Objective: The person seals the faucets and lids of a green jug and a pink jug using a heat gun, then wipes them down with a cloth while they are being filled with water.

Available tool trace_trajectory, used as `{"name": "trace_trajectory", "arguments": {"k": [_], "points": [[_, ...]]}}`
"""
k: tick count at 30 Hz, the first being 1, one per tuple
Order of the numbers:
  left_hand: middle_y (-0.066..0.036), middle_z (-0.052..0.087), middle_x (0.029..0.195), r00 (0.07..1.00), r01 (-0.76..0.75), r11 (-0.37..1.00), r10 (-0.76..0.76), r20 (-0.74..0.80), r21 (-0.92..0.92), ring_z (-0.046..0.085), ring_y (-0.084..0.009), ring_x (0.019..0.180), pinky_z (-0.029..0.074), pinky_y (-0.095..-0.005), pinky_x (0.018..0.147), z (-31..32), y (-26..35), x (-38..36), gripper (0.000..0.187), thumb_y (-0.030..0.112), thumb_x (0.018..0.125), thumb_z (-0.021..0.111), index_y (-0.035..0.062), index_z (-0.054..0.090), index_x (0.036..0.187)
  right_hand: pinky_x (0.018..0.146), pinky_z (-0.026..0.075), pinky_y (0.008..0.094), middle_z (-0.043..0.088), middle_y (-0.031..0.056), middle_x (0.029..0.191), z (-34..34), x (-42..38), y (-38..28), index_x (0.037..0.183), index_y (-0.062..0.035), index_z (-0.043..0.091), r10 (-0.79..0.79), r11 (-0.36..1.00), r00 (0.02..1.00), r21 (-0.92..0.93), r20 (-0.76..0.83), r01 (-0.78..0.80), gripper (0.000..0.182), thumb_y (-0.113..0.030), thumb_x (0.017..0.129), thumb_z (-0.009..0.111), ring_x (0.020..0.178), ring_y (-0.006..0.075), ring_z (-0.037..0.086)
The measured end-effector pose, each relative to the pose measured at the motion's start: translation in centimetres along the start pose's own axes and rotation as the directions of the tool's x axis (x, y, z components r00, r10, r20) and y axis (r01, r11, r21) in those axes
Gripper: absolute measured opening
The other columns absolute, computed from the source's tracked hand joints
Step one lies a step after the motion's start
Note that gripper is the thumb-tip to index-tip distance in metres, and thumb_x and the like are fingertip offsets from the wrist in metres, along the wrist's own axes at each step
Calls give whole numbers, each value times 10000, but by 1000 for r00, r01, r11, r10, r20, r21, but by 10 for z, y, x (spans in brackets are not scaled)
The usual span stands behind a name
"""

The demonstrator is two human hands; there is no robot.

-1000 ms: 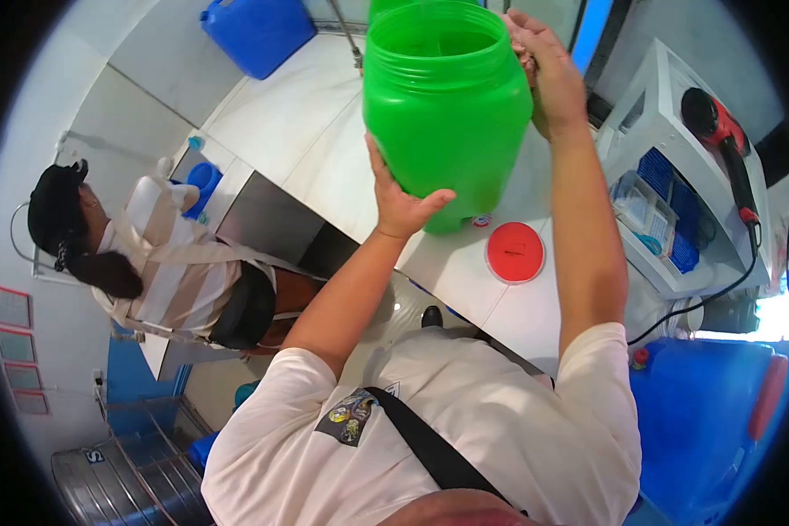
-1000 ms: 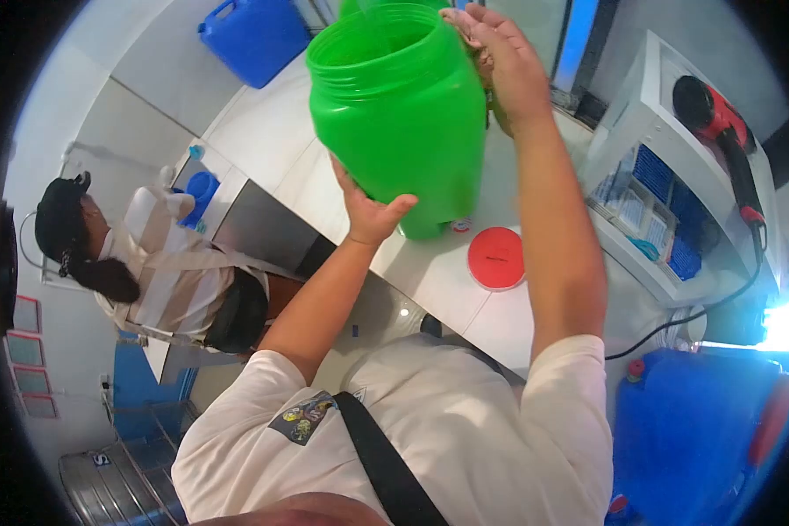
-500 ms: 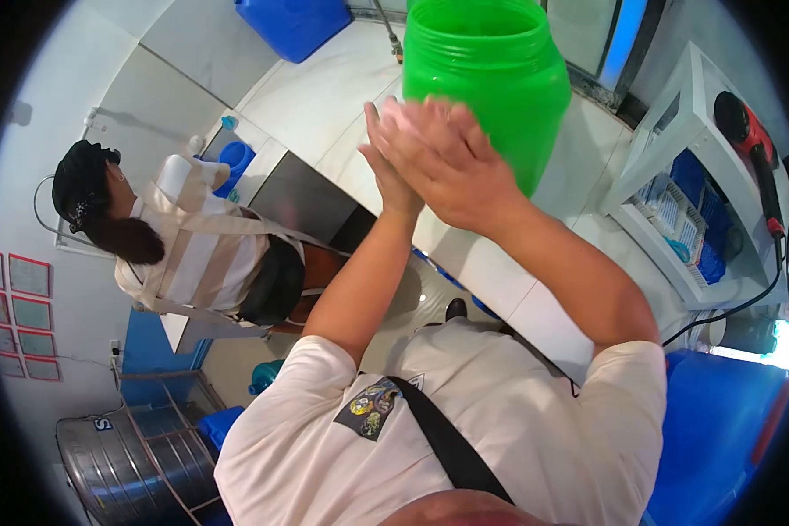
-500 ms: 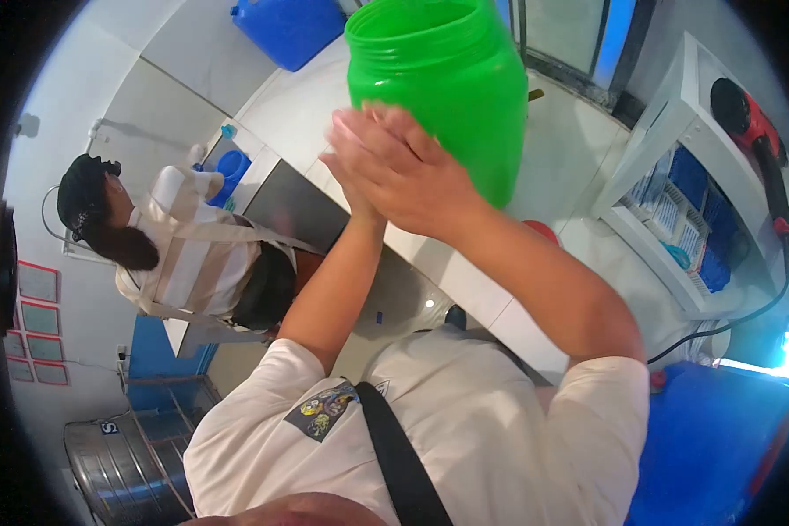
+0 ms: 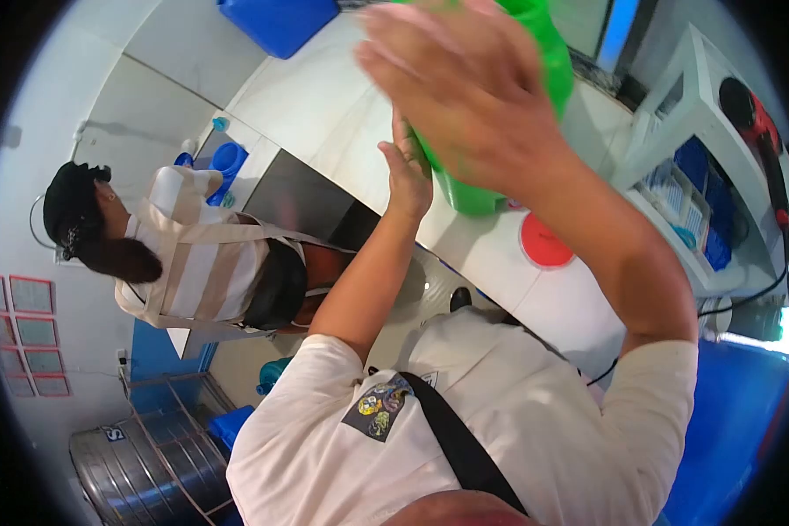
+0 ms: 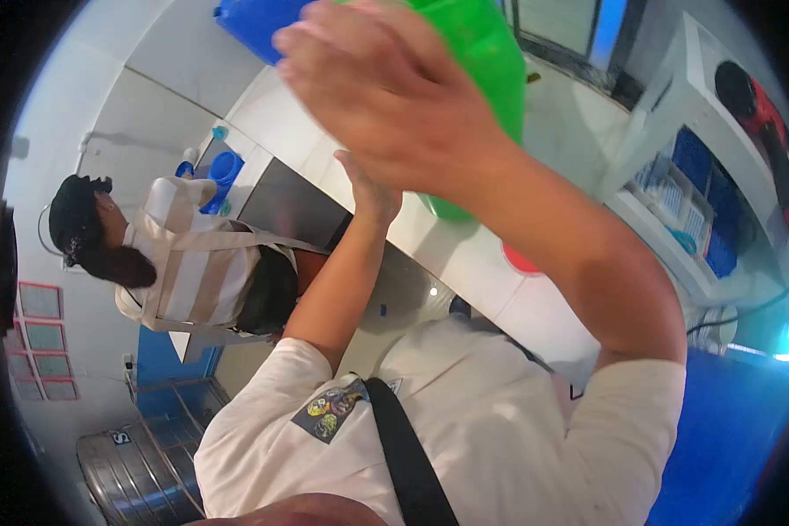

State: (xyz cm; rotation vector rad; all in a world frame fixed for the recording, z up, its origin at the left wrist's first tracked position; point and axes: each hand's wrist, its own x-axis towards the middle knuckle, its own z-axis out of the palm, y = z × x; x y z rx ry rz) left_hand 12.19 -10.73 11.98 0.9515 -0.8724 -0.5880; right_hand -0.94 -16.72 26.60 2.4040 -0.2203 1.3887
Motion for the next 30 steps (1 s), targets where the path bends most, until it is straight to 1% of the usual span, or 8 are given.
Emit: {"name": "trace_trajectory", "arguments": {"k": [3,5,10,13,18,24,28,30], "points": [[-74,196,1680,996,83,956,-90,-10,-280,209,-288,1531,163,-443,1244,8,20,-4,1095,901,857,173,120,162,1624,1194,242,413,550,-24,1467,20,-17,-12,1293,-206,691,-74,985,997,-159,-33,68,409,-232,898,586,1391,228,421],[-118,231,1663,975,210,734,-203,87,-646,223,-323,1520,140,-493,1245,-32,6,8,1122,911,850,165,87,189,1611,1209,236,389,536,3,1483,28,-68,-13,1305,-176,679,-183,982,981,-68,-64,179,420,-237,902,579,1386,211,424],[-211,184,1657,978,209,893,-195,75,-398,150,-361,1533,72,-540,1239,-34,27,19,1124,906,855,138,83,107,1620,1236,225,424,516,-10,1495,68,-200,-13,1243,-122,685,-516,853,823,53,237,519,373,-189,893,577,1385,192,424],[-207,195,1655,989,128,967,-106,107,-220,143,-355,1535,56,-521,1242,-24,39,23,1131,905,856,118,69,107,1618,1098,326,401,563,-85,1371,54,-182,-6,1247,-175,692,-288,951,955,143,77,275,391,-204,862,634,1242,160,478],[-101,340,1602,991,63,971,-33,133,-230,300,-280,1469,174,-434,1215,0,36,30,1048,856,911,172,52,283,1575,852,428,301,606,-78,1148,6,-77,17,1176,-247,725,-1,999,974,41,-228,10,382,-159,804,718,1013,107,565],[-94,407,1547,992,122,987,-119,34,-107,315,-267,1461,207,-431,1207,2,34,31,1005,831,933,199,49,315,1552,882,361,314,559,-102,1182,56,-229,-11,1202,-223,681,-390,921,890,78,238,382,397,-243,806,700,1019,161,501],[-66,479,1467,997,-62,996,58,-59,-70,420,-259,1376,332,-450,1150,11,12,21,1033,893,859,320,128,318,1552,897,372,311,562,-95,1139,36,-207,15,1148,-246,691,-211,977,970,40,117,208,366,-229,783,709,1042,162,483],[-88,473,1443,954,-288,936,299,-23,203,440,-249,1351,354,-443,1135,23,-2,15,1101,906,817,397,95,274,1551,900,376,312,552,-101,1131,10,-143,25,1112,-272,702,-29,996,999,87,-46,33,369,-226,747,731,1072,173,464]]}}
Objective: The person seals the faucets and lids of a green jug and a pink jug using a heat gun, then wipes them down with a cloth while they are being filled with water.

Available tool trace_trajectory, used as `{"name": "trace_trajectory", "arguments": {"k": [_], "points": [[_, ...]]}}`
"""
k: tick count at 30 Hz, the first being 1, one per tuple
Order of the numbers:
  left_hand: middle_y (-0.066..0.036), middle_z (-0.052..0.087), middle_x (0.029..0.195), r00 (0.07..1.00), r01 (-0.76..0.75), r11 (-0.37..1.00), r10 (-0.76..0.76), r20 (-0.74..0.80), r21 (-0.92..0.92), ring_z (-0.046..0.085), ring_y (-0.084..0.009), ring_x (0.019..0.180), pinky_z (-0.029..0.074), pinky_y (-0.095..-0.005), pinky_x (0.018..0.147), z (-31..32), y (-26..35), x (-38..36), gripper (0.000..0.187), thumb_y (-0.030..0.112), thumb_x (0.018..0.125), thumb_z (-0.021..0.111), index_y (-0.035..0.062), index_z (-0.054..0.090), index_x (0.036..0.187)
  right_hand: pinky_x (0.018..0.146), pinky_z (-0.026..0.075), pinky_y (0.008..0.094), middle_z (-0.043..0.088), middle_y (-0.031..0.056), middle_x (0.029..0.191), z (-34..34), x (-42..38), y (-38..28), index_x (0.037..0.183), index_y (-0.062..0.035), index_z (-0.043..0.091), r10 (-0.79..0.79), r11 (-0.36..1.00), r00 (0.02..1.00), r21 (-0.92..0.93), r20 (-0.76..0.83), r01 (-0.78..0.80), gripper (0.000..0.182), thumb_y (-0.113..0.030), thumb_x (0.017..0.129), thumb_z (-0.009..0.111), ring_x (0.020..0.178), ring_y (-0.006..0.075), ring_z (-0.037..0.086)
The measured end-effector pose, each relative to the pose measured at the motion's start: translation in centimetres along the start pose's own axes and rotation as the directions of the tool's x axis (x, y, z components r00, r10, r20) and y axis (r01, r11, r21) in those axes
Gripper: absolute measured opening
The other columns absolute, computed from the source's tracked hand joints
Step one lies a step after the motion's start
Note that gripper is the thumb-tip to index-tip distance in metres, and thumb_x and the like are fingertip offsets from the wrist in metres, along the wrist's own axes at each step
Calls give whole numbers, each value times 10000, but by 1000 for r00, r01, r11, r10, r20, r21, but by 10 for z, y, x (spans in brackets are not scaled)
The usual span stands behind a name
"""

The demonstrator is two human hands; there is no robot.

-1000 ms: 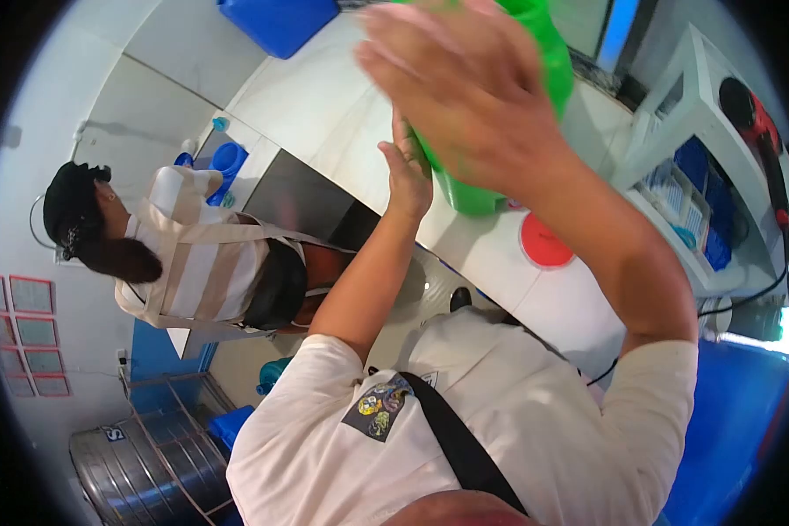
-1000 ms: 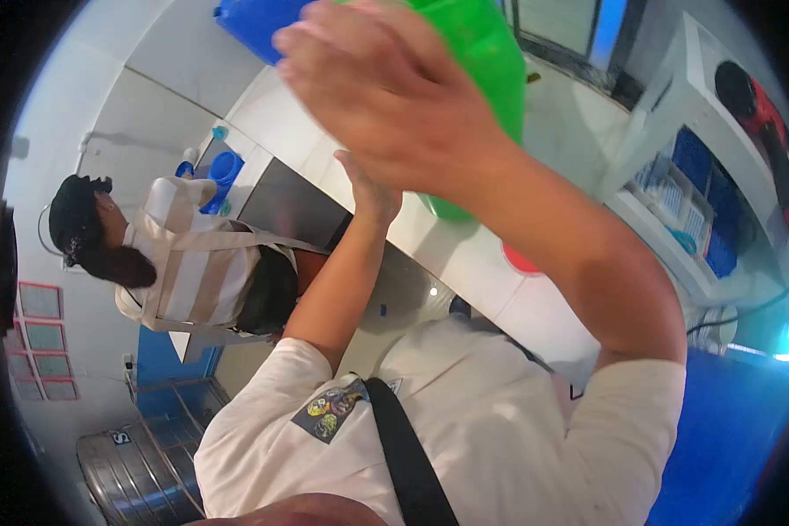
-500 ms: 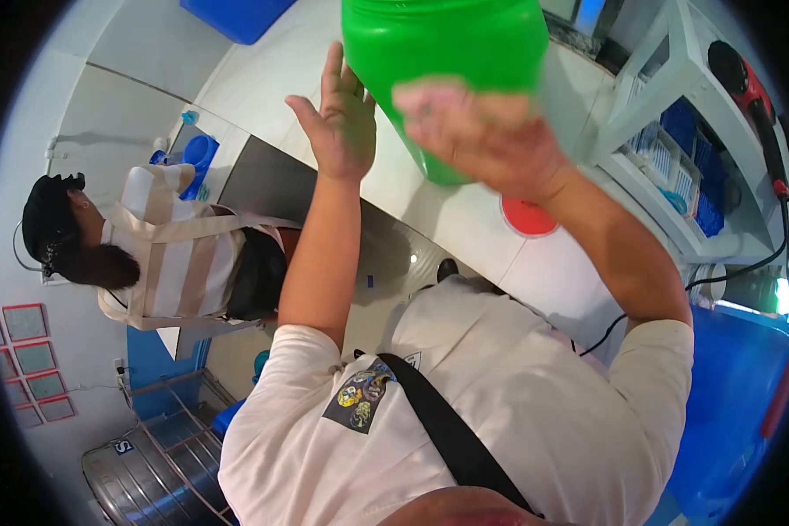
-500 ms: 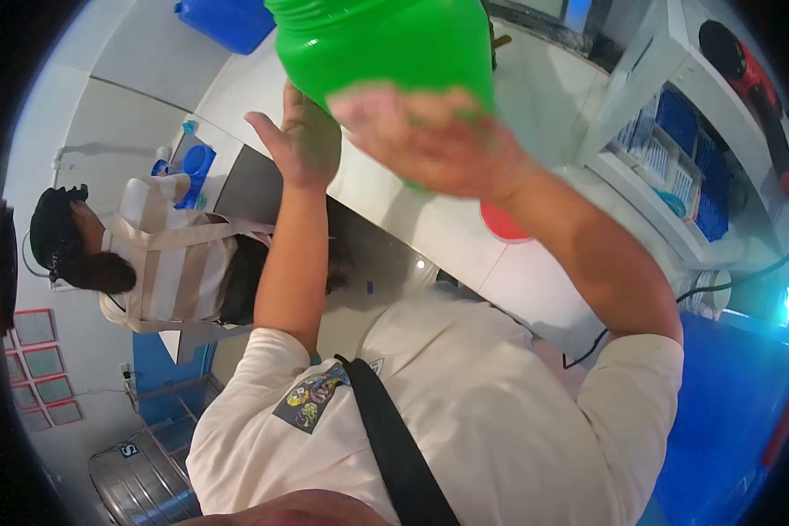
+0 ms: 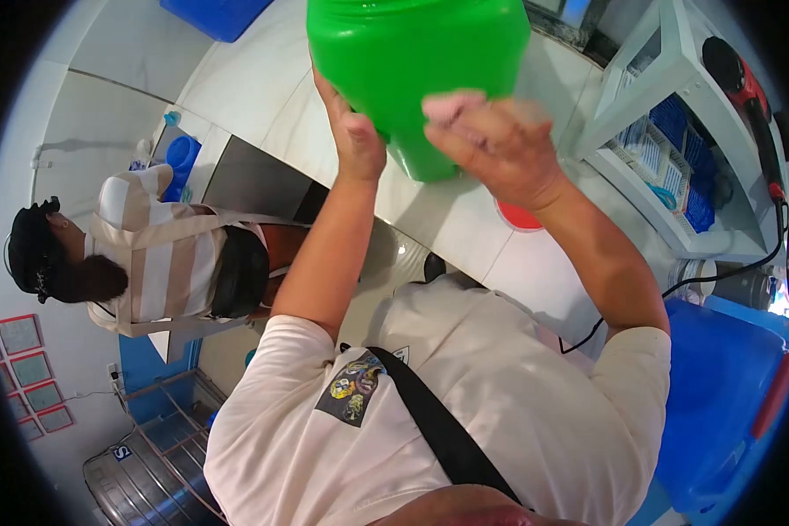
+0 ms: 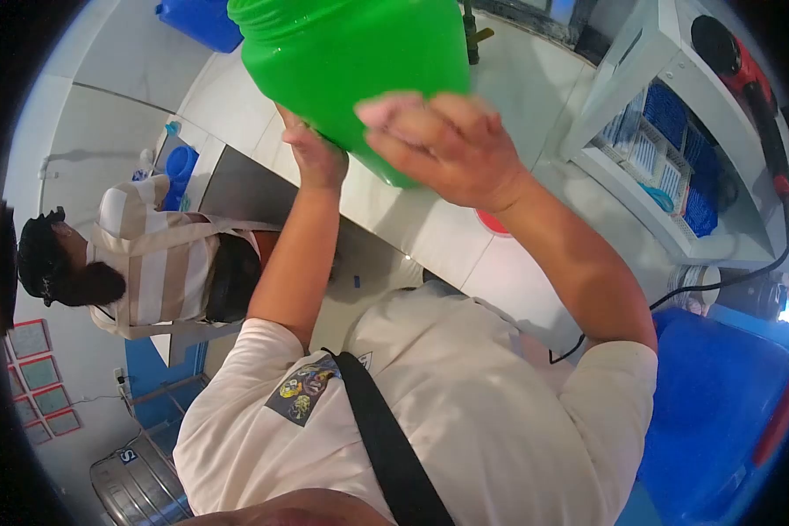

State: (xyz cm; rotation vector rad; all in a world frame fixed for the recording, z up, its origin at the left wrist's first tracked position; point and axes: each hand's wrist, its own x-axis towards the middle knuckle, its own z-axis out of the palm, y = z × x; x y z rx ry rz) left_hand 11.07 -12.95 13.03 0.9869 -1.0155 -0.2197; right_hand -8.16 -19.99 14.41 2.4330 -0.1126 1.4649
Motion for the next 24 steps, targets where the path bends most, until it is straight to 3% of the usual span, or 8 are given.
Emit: {"name": "trace_trajectory", "arguments": {"k": [5,9,11,14,17,20,22,24], "points": [[-145,440,1438,998,-7,994,0,65,113,460,-252,1325,361,-413,1124,1,0,6,1176,885,788,499,-5,263,1519,915,412,352,518,-9,1229,-10,75,28,1204,-206,668,30,1000,976,5,-215,-30,414,-153,798,730,1129,224,457],[-138,457,1415,996,-91,991,92,-11,96,456,-250,1324,355,-406,1121,7,5,10,1149,871,808,500,-14,284,1509,669,591,293,277,179,1402,42,-2,-21,1383,30,384,712,595,682,658,-167,-460,405,-6,996,497,986,199,574],[-136,466,1399,994,-109,987,111,-16,119,457,-252,1319,349,-403,1121,6,7,11,1135,861,814,510,-18,299,1499,740,582,341,282,187,1396,44,-23,-43,1367,18,396,781,502,617,683,-94,-531,400,-8,985,513,944,207,594],[-131,480,1374,993,-117,981,121,-15,153,458,-254,1313,339,-399,1121,8,7,7,1114,847,822,524,-25,323,1485,952,331,410,501,75,1179,31,-6,-34,1257,-95,525,470,881,861,164,-196,-444,344,-48,924,599,1085,256,478],[-144,451,1415,992,-122,967,116,38,224,442,-267,1331,328,-415,1136,7,9,4,1087,860,866,406,-14,301,1504,843,407,354,543,55,1051,18,46,23,1260,-96,536,317,948,894,146,-318,-284,307,-65,958,581,896,207,540],[-126,487,1350,990,-142,979,144,-6,146,472,-248,1282,346,-394,1112,13,15,5,1074,830,841,516,-23,337,1469,657,421,248,550,32,940,10,55,45,1269,-57,521,641,712,724,550,-255,-437,248,-100,1025,521,675,115,505],[-133,458,1390,992,-128,980,127,18,152,445,-259,1315,324,-409,1132,14,16,2,1073,837,856,470,-16,315,1488,529,380,200,544,22,856,32,16,31,1267,-2,509,845,272,535,840,26,-470,245,-145,1083,433,577,54,442],[-141,429,1431,993,-121,980,118,28,160,419,-271,1348,302,-423,1151,14,13,3,1072,845,872,424,-9,294,1507,566,417,225,533,10,818,42,-31,5,1204,10,522,895,6,364,811,256,-586,245,-172,1099,396,594,49,433]]}}
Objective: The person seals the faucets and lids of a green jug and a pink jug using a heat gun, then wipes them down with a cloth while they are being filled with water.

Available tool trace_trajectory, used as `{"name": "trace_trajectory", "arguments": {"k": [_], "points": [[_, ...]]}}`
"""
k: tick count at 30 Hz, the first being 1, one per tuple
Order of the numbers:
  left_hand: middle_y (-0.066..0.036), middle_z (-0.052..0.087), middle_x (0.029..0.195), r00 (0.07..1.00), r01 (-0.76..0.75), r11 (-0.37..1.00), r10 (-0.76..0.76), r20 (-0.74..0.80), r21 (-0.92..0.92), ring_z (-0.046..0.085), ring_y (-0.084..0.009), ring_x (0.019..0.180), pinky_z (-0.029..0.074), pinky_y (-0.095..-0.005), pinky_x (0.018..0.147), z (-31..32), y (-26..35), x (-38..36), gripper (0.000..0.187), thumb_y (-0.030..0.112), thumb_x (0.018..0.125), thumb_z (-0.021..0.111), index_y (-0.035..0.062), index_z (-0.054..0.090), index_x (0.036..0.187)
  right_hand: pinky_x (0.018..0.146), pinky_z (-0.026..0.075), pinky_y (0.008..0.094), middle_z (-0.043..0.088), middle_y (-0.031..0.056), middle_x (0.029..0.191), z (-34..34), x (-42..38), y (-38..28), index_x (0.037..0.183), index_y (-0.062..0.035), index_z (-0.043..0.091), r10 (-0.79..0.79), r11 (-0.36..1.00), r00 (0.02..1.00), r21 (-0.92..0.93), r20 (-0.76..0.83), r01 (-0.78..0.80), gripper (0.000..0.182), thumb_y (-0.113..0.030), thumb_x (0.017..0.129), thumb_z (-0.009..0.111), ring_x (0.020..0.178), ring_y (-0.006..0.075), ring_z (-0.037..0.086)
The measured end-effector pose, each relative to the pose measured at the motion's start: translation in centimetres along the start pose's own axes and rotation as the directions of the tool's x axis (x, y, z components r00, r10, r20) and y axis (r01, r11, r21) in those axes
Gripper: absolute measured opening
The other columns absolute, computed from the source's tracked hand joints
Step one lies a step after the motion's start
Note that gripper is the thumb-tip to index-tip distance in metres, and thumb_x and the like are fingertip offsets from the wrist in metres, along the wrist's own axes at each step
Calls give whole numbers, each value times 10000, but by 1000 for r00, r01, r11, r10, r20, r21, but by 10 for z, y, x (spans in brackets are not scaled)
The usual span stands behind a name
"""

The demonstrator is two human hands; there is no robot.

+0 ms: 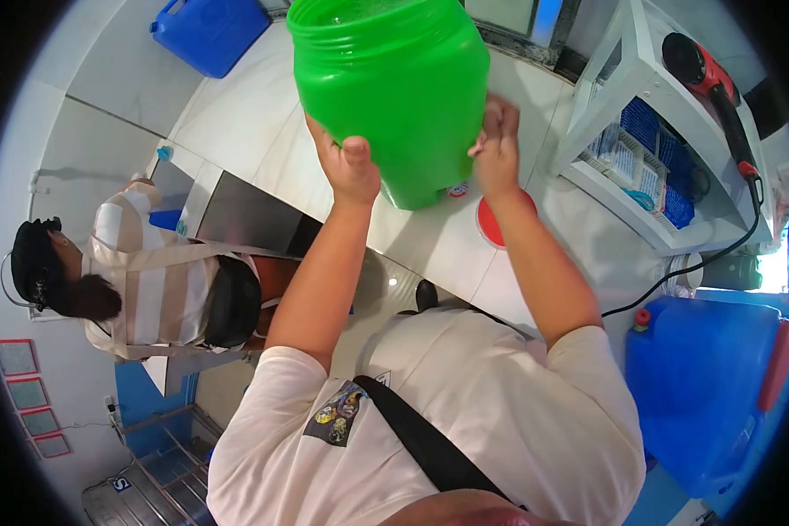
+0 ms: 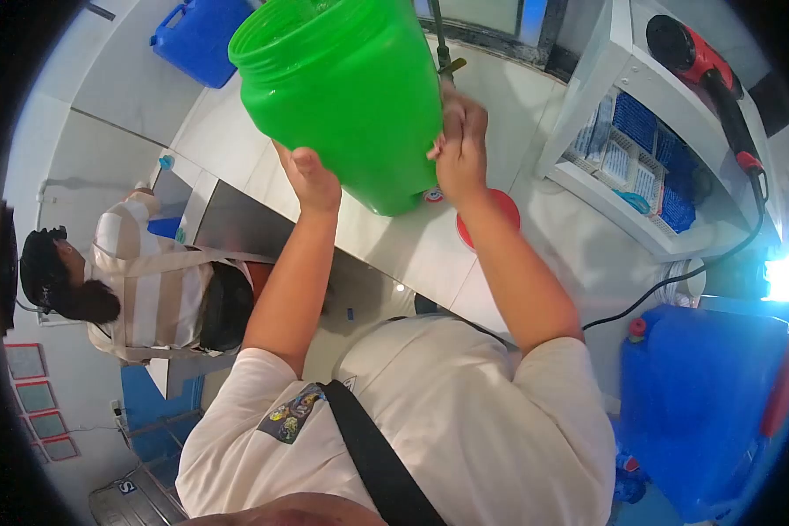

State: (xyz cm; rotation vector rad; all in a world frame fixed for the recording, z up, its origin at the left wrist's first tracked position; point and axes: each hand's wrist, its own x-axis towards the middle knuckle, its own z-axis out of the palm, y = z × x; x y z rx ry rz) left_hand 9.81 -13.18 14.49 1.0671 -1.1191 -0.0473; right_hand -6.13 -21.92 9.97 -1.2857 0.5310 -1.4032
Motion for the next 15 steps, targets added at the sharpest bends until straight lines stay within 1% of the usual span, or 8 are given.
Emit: {"name": "trace_trajectory", "arguments": {"k": [3,5,6,8,9,12,14,15], "points": [[-141,409,1448,1000,6,1000,-7,25,9,383,-273,1377,286,-419,1160,-5,-3,-5,1086,847,866,431,-4,276,1523,601,460,269,556,47,775,-35,-8,64,1152,18,531,85,971,991,-213,-99,-105,256,-212,1087,441,603,98,507],[-193,324,1505,998,61,997,-61,-1,49,312,-313,1423,234,-426,1183,-7,-3,-14,1066,776,903,463,-38,193,1536,654,509,360,648,138,893,-48,18,58,1117,8,531,305,731,952,-635,-22,-249,287,-265,1030,546,704,212,637],[-219,282,1533,996,87,994,-86,-16,69,276,-334,1446,208,-430,1194,-8,-2,-21,1060,740,921,479,-55,152,1542,654,509,360,648,138,893,-51,35,51,1117,8,531,300,736,954,-631,-20,-245,287,-265,1030,546,704,212,637],[-282,145,1589,998,52,967,-57,14,250,152,-400,1492,118,-458,1217,-8,7,-42,1073,652,949,524,-98,40,1543,722,544,455,648,235,1151,-55,76,38,1242,-32,541,-92,444,978,-871,188,209,398,-251,927,643,854,344,694],[-319,50,1616,998,-19,915,-7,62,403,63,-447,1515,54,-483,1228,-7,14,-57,1096,601,958,552,-125,-30,1538,722,544,455,648,235,1151,-59,92,45,1242,-32,541,-105,445,976,-869,189,216,398,-251,927,643,854,344,694],[-287,292,1545,797,-512,837,378,471,194,228,-439,1465,109,-627,1167,-2,27,-125,1008,565,826,701,87,228,1577,796,584,471,587,192,1277,-49,110,38,1489,-218,446,70,96,966,-966,247,240,656,-170,865,642,922,389,678],[-249,301,1572,622,-524,800,126,772,291,223,-434,1481,106,-636,1176,12,41,-136,943,536,869,661,109,233,1593,791,586,464,594,180,1261,-46,114,43,1490,-218,441,128,18,952,-960,280,280,626,-164,890,611,941,379,676],[-249,301,1572,623,-527,799,132,771,289,223,-434,1481,106,-636,1176,24,37,-139,943,536,869,661,109,233,1593,787,588,457,601,168,1246,-45,116,46,1492,-218,437,192,-57,933,-945,306,322,597,-158,916,580,960,368,673]]}}
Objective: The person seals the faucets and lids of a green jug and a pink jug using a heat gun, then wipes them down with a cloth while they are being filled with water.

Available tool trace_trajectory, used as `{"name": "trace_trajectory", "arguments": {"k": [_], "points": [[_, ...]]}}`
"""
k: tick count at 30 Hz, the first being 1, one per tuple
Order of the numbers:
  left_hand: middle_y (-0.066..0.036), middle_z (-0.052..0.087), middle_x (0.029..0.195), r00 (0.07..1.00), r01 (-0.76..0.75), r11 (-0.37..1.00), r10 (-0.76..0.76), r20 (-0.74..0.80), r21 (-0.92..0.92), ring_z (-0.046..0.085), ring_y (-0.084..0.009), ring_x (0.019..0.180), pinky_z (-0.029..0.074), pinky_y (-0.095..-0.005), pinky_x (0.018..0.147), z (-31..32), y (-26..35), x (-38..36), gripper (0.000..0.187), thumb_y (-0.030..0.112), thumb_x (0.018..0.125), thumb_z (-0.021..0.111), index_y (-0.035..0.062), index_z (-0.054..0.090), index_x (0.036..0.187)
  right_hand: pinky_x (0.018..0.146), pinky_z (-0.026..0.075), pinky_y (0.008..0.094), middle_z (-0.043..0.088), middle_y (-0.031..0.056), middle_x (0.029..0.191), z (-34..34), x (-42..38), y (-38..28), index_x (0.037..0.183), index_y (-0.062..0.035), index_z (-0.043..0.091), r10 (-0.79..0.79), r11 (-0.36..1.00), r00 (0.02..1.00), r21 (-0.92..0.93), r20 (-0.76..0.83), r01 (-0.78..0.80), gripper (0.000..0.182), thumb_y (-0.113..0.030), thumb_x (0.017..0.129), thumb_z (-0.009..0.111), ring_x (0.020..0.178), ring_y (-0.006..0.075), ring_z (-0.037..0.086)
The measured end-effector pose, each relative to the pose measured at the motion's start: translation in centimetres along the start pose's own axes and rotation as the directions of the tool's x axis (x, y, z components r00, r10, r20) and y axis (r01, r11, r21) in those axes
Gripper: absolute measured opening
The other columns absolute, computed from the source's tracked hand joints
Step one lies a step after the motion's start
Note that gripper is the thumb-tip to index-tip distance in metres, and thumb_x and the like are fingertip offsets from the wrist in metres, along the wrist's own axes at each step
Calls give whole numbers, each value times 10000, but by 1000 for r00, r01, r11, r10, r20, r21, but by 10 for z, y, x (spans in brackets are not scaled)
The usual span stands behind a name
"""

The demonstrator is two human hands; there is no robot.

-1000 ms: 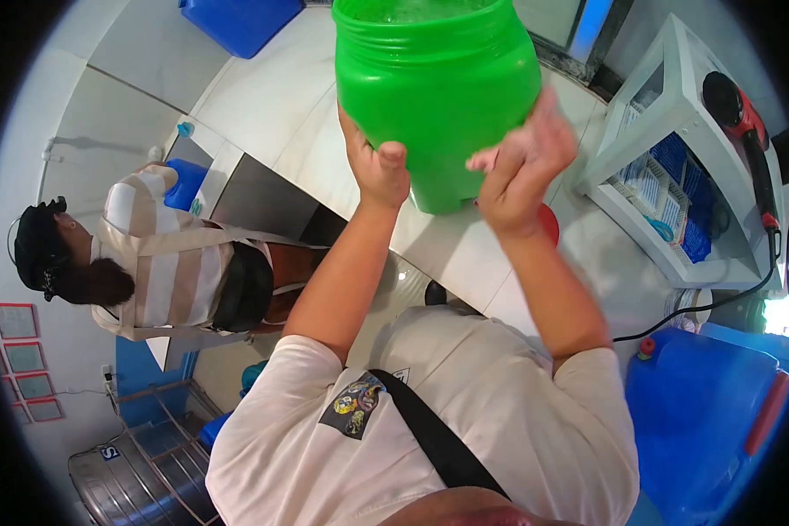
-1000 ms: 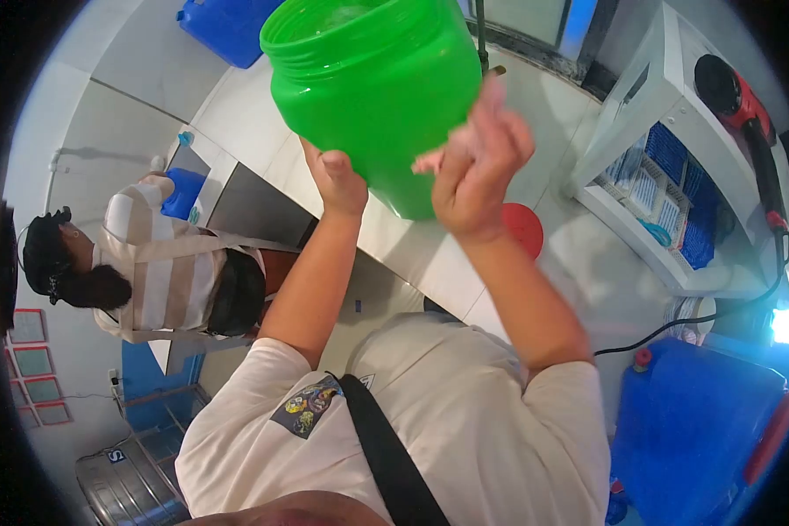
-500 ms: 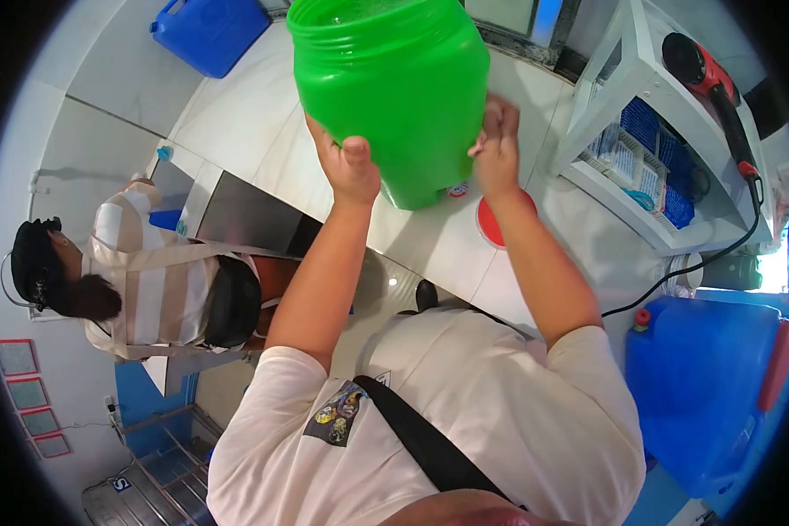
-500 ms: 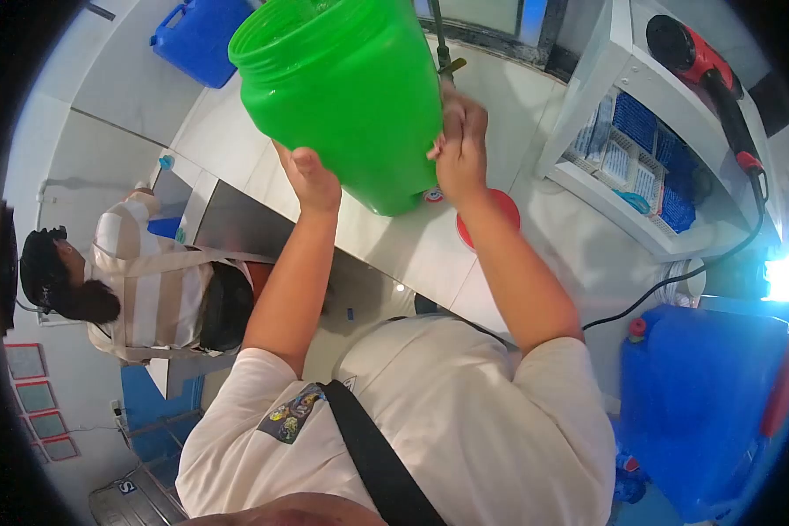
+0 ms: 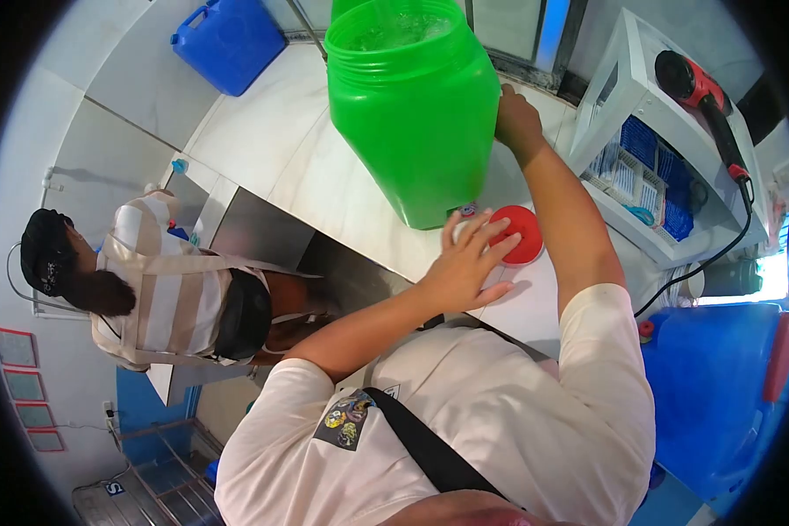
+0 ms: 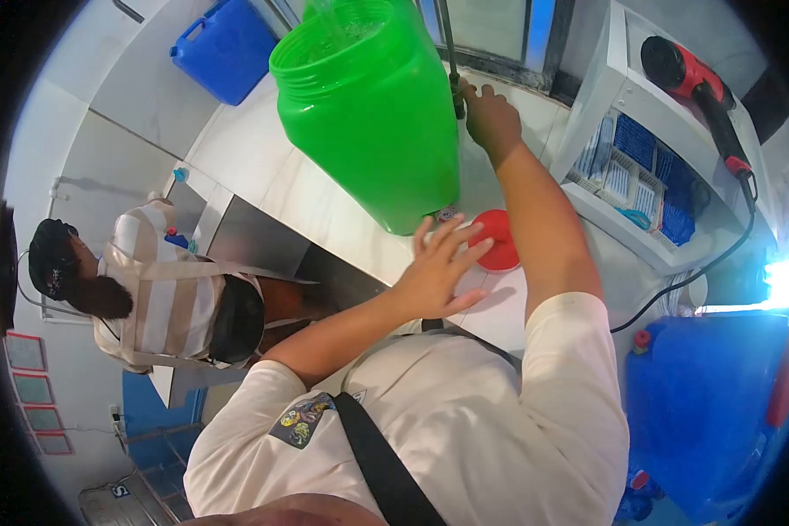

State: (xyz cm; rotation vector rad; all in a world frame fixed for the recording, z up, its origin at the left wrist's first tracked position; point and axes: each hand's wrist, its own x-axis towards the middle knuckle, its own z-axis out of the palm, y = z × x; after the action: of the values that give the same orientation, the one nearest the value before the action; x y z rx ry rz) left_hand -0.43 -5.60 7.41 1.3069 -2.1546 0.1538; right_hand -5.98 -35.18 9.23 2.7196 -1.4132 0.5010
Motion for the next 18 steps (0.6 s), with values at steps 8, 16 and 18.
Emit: {"name": "trace_trajectory", "arguments": {"k": [8,16,18], "points": [[-225,378,1530,886,69,997,-46,462,-33,303,-351,1460,131,-681,1171,48,4,1,910,624,866,620,94,343,1551,781,588,446,633,146,1205,-19,-6,-23,1408,-172,490,86,995,995,40,54,-88,435,-135,975,492,1011,340,662],[-274,343,1524,792,130,990,-138,595,56,249,-460,1464,163,-665,1175,30,4,8,889,618,770,718,68,458,1419,757,588,464,627,173,1198,31,-24,-4,1316,-132,543,222,972,975,86,-27,-219,366,-138,951,519,963,372,673],[-282,326,1525,833,101,994,-108,542,43,246,-482,1456,186,-659,1172,37,2,10,875,601,754,741,61,469,1386,761,584,477,612,178,1211,37,-32,1,1360,-123,527,224,961,975,162,13,-223,435,-121,925,537,968,397,674]]}}
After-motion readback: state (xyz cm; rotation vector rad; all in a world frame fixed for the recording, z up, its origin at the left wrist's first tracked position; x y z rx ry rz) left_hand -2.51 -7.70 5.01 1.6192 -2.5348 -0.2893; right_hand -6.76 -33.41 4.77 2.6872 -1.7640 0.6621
